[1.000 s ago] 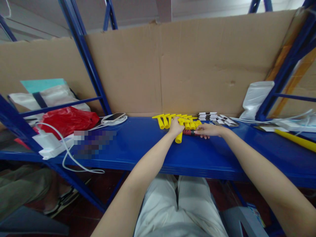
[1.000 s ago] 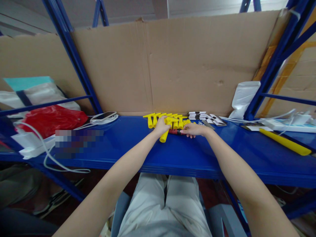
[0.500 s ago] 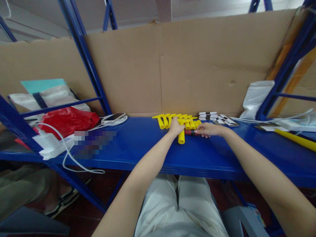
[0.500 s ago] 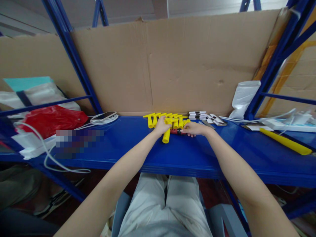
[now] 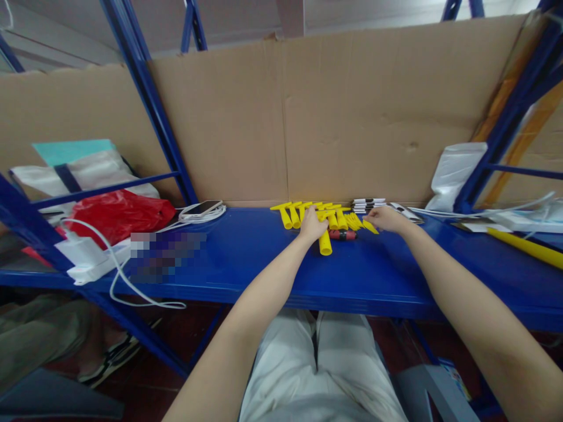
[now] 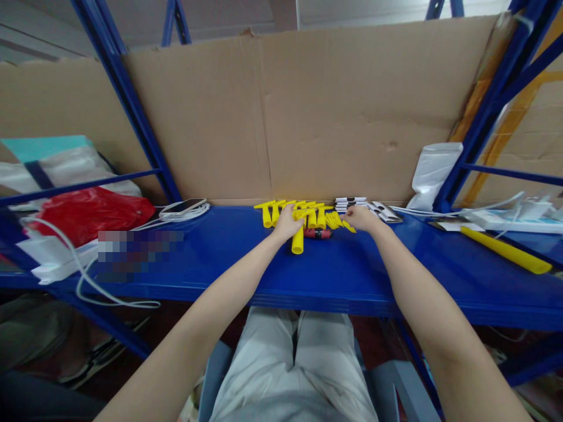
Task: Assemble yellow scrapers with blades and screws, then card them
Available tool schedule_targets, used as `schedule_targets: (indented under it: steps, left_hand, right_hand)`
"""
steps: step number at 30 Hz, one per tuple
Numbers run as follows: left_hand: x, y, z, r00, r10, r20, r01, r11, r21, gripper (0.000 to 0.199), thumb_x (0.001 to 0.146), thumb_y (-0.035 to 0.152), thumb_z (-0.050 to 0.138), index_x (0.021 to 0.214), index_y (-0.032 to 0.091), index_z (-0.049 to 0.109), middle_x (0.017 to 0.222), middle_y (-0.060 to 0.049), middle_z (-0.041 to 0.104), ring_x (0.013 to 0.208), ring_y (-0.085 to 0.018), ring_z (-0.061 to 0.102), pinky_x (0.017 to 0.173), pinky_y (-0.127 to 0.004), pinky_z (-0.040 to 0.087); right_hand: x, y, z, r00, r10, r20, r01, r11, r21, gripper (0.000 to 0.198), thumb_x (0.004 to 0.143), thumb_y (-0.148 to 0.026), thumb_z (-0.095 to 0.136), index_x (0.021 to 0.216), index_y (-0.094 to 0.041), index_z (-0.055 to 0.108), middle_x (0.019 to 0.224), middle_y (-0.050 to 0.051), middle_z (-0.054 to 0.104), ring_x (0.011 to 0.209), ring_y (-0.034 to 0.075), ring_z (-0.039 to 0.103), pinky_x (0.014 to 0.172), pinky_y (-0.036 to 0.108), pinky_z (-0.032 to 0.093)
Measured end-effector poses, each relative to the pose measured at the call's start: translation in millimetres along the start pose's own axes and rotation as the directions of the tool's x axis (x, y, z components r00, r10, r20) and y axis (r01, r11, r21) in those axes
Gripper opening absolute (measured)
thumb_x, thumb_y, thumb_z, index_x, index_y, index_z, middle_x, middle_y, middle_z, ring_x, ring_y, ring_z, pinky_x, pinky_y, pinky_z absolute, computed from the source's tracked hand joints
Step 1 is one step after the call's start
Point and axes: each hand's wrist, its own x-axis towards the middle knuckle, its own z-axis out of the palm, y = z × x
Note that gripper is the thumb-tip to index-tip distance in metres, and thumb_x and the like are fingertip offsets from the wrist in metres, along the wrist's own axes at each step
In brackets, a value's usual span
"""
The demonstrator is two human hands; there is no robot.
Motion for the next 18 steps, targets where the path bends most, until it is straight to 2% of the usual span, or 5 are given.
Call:
schedule_targets:
  steps: [3,5,9,11,18]
  left_hand:
    - [0,0,-1,1.0,0.009,0.0,-0.009,0.999,0.051,0.051,0.073,0.01,0.062,0.122,0.008,0.05,0.129,-0.02,0.053,0.126,-0.026,0.047,0.105,-0.034,0.036]
    - [0,1,-1,1.0,0.013,-0.015,-0.011,0.996,0.094,0.05,0.074,0.01,0.06,0.123,0.007,0.049,0.128,-0.02,0.055,0.125,-0.026,0.048,0.104,-0.034,0.037]
    - [0,3,-3,0.999,0.013,-0.032,-0.007,0.988,0.154,0.05,0.076,0.012,0.058,0.125,0.01,0.049,0.128,-0.017,0.056,0.124,-0.024,0.05,0.104,-0.031,0.037]
    - [0,3,-3,0.999,0.011,-0.036,-0.006,0.988,0.155,0.05,0.076,0.012,0.058,0.125,0.011,0.05,0.128,-0.015,0.057,0.123,-0.023,0.051,0.104,-0.03,0.037]
    - [1,2,-2,0.999,0.013,-0.053,-0.007,0.994,0.109,0.05,0.074,0.009,0.058,0.123,0.012,0.052,0.127,-0.015,0.058,0.122,-0.023,0.052,0.104,-0.031,0.037]
  right_hand:
    - [5,26,-7,0.971,0.156,-0.179,-0.177,0.978,-0.108,0.017,0.079,-0.026,0.054,0.068,-0.016,0.063,0.07,0.013,0.066,0.079,0.025,0.065,0.064,0.029,0.046]
    - [4,41,-11,0.906,0.328,-0.27,-0.36,0.93,-0.079,0.02,0.079,-0.021,0.052,0.087,-0.012,0.068,0.089,0.02,0.068,0.092,0.03,0.065,0.072,0.034,0.048]
    - [0,60,-12,0.787,0.547,-0.287,-0.565,0.825,0.025,0.046,0.081,-0.028,0.055,0.121,-0.005,0.058,0.119,0.028,0.059,0.116,0.037,0.054,0.087,0.044,0.046]
    - [0,65,-9,0.776,0.576,-0.258,-0.587,0.809,0.041,0.047,0.082,-0.027,0.055,0.124,-0.005,0.056,0.125,0.029,0.055,0.121,0.038,0.049,0.092,0.048,0.043]
    - [16,86,7,0.802,0.561,-0.206,-0.547,0.828,0.125,0.052,0.077,-0.02,0.055,0.129,-0.016,0.056,0.13,0.02,0.055,0.126,0.036,0.045,0.098,0.05,0.039]
